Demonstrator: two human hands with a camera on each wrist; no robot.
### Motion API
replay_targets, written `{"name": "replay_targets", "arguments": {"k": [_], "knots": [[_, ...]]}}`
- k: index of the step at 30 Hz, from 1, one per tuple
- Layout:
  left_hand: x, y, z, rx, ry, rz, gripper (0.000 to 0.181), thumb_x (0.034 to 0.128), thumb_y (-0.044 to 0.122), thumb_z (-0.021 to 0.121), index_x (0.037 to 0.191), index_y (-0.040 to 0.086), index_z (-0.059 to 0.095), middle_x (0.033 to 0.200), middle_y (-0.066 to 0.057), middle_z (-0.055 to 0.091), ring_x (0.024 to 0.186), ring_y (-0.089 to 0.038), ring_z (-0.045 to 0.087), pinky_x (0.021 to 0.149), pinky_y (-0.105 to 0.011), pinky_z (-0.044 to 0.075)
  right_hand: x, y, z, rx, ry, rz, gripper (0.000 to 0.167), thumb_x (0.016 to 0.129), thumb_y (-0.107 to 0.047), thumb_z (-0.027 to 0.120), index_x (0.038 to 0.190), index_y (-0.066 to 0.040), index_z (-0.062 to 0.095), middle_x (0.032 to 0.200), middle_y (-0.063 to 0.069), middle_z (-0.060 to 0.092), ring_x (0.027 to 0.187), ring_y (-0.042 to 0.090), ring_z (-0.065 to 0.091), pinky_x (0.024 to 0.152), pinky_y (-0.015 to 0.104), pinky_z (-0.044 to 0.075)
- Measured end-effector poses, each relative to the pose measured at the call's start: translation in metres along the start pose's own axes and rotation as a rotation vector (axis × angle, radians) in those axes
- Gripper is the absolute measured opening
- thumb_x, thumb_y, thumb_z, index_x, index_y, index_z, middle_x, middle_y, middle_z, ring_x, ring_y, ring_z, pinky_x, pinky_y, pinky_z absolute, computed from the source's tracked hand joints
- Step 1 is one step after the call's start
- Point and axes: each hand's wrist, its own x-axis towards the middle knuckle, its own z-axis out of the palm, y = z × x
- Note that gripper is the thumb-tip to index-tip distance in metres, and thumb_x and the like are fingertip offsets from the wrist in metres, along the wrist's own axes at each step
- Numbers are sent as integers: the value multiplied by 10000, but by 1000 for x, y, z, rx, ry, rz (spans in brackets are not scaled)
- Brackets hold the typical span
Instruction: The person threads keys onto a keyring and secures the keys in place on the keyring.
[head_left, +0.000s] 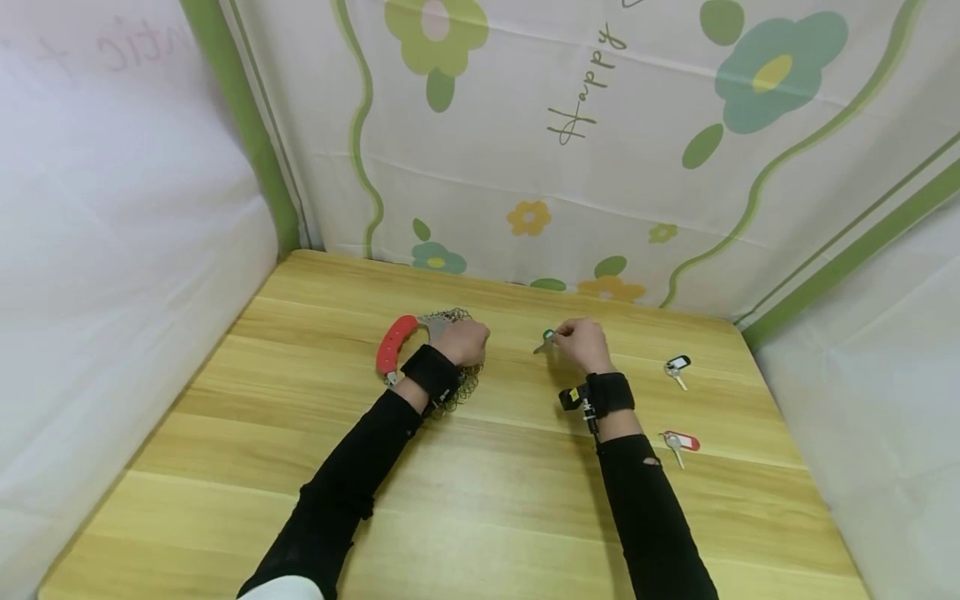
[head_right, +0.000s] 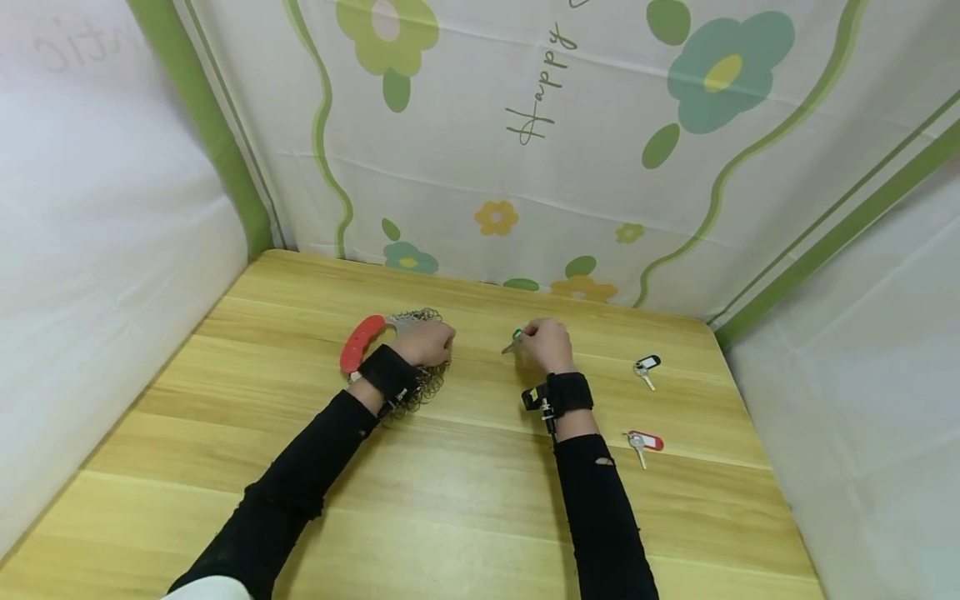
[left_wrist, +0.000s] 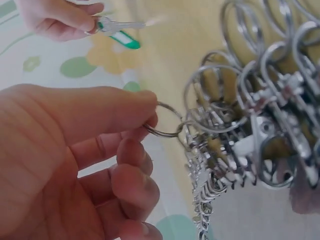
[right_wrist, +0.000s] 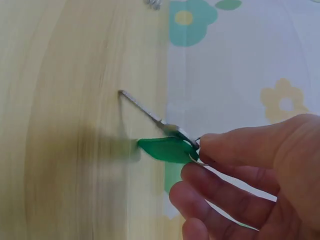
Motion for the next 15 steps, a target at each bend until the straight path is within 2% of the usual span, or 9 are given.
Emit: {"name": "replay_targets", "arguments": {"k": [5, 10, 15], "knots": [[-3, -3, -1, -29, 13, -20, 259, 965, 65, 494, 716, 130, 467, 614, -8, 331, 564, -143, 286, 587, -303, 288, -3, -6, 3, 63, -7, 7, 166, 924, -138, 601, 956, -24, 718, 916, 128, 681, 802, 267, 609, 718, 407, 483], [-3, -8, 2, -56, 28, -40, 254, 963, 64, 485, 719, 117, 439, 653, -12, 317, 591, -145, 282, 591, -291, 278, -6, -12, 8, 107, -33, 0, 160, 926, -155, 608, 960, -42, 715, 931, 115, 677, 838, 268, 604, 739, 413, 480], [-4, -9, 4, -115, 72, -39, 246, 979, 63, 450, 736, 99, 464, 673, -23, 347, 619, -159, 324, 628, -306, 298, -6, -17, 17, 159, -59, 1, 147, 919, -181, 623, 954, -70, 713, 933, 84, 664, 847, 247, 592, 733, 396, 475]]}}
